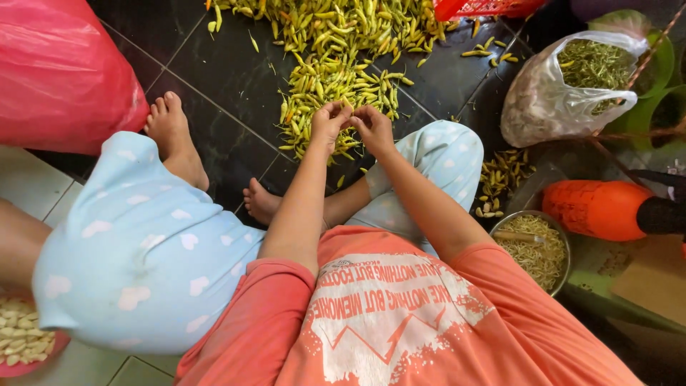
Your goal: Removing stems from a large pile of yellow peppers by hand while sitting on the floor.
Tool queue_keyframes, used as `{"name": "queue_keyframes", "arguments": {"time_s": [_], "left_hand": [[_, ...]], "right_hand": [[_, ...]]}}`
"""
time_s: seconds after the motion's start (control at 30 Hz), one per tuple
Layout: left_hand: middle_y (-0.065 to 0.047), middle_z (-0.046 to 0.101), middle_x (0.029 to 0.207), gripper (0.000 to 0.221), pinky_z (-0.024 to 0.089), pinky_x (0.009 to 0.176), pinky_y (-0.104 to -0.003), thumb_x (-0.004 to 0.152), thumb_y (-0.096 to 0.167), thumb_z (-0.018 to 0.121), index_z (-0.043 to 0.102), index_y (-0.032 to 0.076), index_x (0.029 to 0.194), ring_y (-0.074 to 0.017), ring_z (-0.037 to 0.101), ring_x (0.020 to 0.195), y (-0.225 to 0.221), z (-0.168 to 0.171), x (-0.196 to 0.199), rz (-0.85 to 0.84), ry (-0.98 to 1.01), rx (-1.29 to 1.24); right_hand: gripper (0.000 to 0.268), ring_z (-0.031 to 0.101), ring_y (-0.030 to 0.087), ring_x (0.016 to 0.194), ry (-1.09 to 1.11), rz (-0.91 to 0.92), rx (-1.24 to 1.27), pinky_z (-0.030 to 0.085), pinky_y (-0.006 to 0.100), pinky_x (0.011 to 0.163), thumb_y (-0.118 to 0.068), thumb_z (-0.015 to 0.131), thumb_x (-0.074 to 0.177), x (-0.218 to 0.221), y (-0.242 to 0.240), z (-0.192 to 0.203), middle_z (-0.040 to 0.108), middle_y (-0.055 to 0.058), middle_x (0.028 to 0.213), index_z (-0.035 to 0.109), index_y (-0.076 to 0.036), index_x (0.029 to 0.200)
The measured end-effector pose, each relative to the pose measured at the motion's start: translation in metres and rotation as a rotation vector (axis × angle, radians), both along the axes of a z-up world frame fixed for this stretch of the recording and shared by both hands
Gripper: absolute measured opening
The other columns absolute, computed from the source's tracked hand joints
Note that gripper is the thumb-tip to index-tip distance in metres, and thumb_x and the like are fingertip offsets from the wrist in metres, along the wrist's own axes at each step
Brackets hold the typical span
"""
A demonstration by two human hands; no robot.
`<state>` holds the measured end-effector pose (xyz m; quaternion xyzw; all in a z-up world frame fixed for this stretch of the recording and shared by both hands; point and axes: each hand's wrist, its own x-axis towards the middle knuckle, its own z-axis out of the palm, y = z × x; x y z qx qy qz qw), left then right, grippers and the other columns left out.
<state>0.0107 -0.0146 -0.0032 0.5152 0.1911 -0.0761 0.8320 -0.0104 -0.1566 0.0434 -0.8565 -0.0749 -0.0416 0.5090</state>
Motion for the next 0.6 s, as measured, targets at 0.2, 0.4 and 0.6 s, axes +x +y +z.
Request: {"name": "queue_keyframes", "arguments": {"time_s": [0.2, 0.4, 0.6], "left_hand": [[-0.003, 0.068, 0.080, 0.024, 0.068, 0.066, -0.030, 0.083, 0.017, 0.091, 0.074, 0.008, 0.098, -0.0211, 0.076, 0.071, 0.017, -0.015, 0.004, -0.188, 0.174, -0.230], [0.001, 0.071, 0.079, 0.020, 0.068, 0.070, -0.026, 0.083, 0.011, 0.088, 0.073, 0.009, 0.096, -0.0169, 0.076, 0.074, 0.041, 0.000, 0.007, -0.343, 0.265, -0.284], [-0.004, 0.067, 0.079, 0.023, 0.068, 0.063, -0.027, 0.082, 0.010, 0.090, 0.073, 0.007, 0.097, -0.0176, 0.073, 0.067, 0.026, -0.026, 0.015, -0.263, 0.123, 0.009]], "right_hand": [[0.004, 0.060, 0.011, 0.073, 0.190, 0.219, 0.214, 0.051, 0.028, 0.071, -0.012, 0.072, 0.099, 0.009, -0.017, 0.010, 0.067, 0.001, 0.074, 0.073, -0.010, 0.096], [0.004, 0.059, 0.008, 0.079, 0.317, 0.369, 0.374, 0.050, 0.025, 0.078, -0.008, 0.070, 0.100, 0.019, -0.020, 0.014, 0.068, 0.001, 0.080, 0.072, -0.005, 0.099], [0.010, 0.061, 0.016, 0.066, 0.256, 0.117, 0.052, 0.050, 0.032, 0.065, -0.019, 0.075, 0.097, 0.018, -0.022, -0.014, 0.068, 0.004, 0.071, 0.075, -0.011, 0.091]]}}
